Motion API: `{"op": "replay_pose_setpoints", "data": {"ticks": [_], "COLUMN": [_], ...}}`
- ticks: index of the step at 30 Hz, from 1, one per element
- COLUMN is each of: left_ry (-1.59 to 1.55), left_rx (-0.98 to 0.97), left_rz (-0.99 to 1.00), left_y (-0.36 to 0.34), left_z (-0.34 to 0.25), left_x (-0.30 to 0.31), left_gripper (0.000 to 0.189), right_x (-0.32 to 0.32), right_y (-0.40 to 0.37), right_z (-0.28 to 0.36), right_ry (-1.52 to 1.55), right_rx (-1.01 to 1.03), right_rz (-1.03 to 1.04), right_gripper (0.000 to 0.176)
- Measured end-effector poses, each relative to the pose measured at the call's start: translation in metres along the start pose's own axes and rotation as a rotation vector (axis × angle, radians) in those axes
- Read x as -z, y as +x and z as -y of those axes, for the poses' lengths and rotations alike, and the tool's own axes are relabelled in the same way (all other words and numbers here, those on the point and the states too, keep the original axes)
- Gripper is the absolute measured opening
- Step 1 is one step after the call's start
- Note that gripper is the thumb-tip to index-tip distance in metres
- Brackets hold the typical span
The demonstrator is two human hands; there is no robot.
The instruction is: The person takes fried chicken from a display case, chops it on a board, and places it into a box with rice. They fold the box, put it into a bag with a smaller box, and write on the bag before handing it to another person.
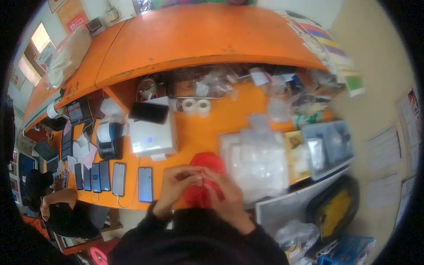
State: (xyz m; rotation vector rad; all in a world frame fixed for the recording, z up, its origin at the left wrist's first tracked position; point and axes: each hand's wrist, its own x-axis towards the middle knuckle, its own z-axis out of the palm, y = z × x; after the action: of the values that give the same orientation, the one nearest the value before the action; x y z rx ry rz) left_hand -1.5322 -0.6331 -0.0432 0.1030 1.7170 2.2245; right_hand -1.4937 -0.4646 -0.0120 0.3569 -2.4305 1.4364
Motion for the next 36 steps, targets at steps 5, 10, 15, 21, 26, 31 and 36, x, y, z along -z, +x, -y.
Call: {"op": "replay_pose_setpoints", "data": {"ticks": [5, 10, 15, 21, 26, 31, 36], "left_ry": [-0.077, 0.267, -0.322, -0.521, 0.090, 0.277, 0.214], "left_rx": [0.203, -0.014, 0.225, -0.029, -0.287, -0.502, -0.411], "left_rz": [0.206, 0.130, 0.088, 0.128, 0.089, -0.020, 0.011], "left_y": [0.028, 0.027, 0.018, -0.001, -0.025, -0.026, -0.035], "left_z": [-0.008, -0.004, 0.010, -0.003, -0.023, -0.008, 0.018], "left_x": [0.018, 0.013, 0.008, 0.043, 0.023, -0.010, -0.006], "left_gripper": [0.019, 0.014, 0.012, 0.009, 0.007, 0.012, 0.025], "right_x": [0.012, 0.020, 0.031, 0.068, 0.062, 0.069, 0.032], "right_y": [0.010, 0.016, 0.015, 0.023, 0.023, 0.028, 0.026], "right_z": [0.000, -0.006, -0.025, -0.053, -0.022, -0.035, -0.051], "right_ry": [-0.053, -0.142, -0.459, -0.554, 0.233, 0.571, 0.024], "right_rx": [0.079, 0.221, 0.377, 0.481, -0.220, -0.448, 0.265], "right_rz": [0.078, 0.235, 0.567, 0.719, 0.358, 0.449, 0.386], "right_gripper": [0.049, 0.054, 0.065, 0.064, 0.043, 0.037, 0.055]}}
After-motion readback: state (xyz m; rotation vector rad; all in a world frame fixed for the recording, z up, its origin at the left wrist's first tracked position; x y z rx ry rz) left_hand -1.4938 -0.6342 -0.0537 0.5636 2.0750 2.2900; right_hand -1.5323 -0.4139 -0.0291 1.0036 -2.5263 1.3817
